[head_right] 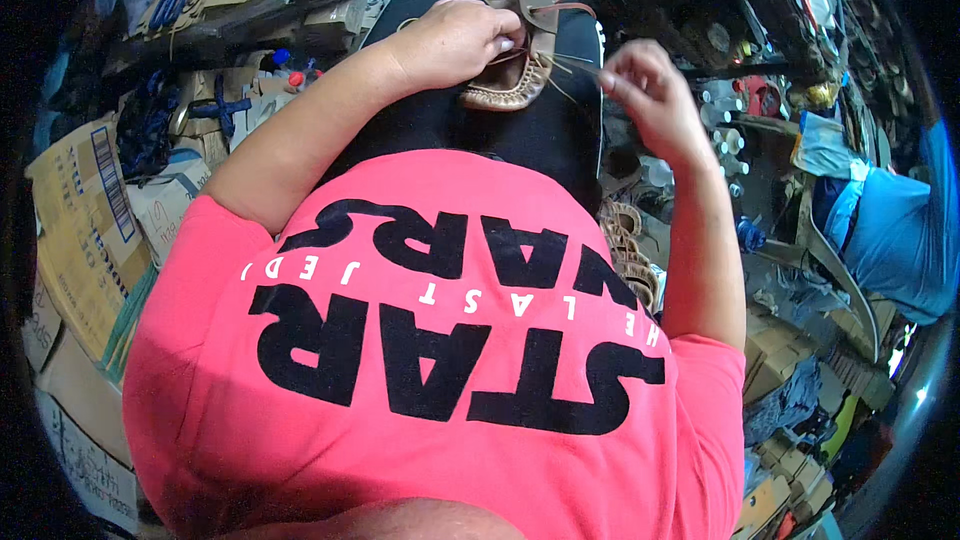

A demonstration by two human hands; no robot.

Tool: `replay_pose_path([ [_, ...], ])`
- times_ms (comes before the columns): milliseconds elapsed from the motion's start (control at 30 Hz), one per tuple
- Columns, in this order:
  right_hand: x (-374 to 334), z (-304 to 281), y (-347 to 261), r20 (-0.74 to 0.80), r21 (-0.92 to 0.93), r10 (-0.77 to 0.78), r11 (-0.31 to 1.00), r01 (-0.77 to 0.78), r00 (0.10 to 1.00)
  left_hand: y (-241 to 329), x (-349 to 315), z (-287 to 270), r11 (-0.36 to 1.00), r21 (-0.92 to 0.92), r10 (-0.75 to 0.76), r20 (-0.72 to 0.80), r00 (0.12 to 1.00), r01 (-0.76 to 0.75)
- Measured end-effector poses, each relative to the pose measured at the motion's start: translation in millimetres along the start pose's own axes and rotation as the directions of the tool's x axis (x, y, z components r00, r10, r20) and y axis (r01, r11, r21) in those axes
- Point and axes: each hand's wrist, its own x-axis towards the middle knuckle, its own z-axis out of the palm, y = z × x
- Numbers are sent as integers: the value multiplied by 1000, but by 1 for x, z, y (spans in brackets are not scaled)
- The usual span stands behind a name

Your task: Sewing the upper part of a leather shoe by hand using a needle and thread.

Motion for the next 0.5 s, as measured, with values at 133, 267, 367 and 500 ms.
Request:
replay_pose_path([
  [133, 39, -10, 14, -216, -443, -77, 896, -28, 973, 9, 2, -3, 995, 56, 78, 30, 996, -80],
  [267, 41, -8, 1, -296, -611, -246, 791, 15, 923, -1, 3, 3, 993, 59, 100, 6, 995, -100],
  [367, 37, 4, -47, 162, -721, -222, 638, 269, 961, -3, 1, 4, 995, 53, 84, 22, 996, -85],
  [500, 43, 22, -50, 272, -772, -149, 557, 308, 951, -5, 2, 0, 971, 133, 199, 9, 980, -198],
])
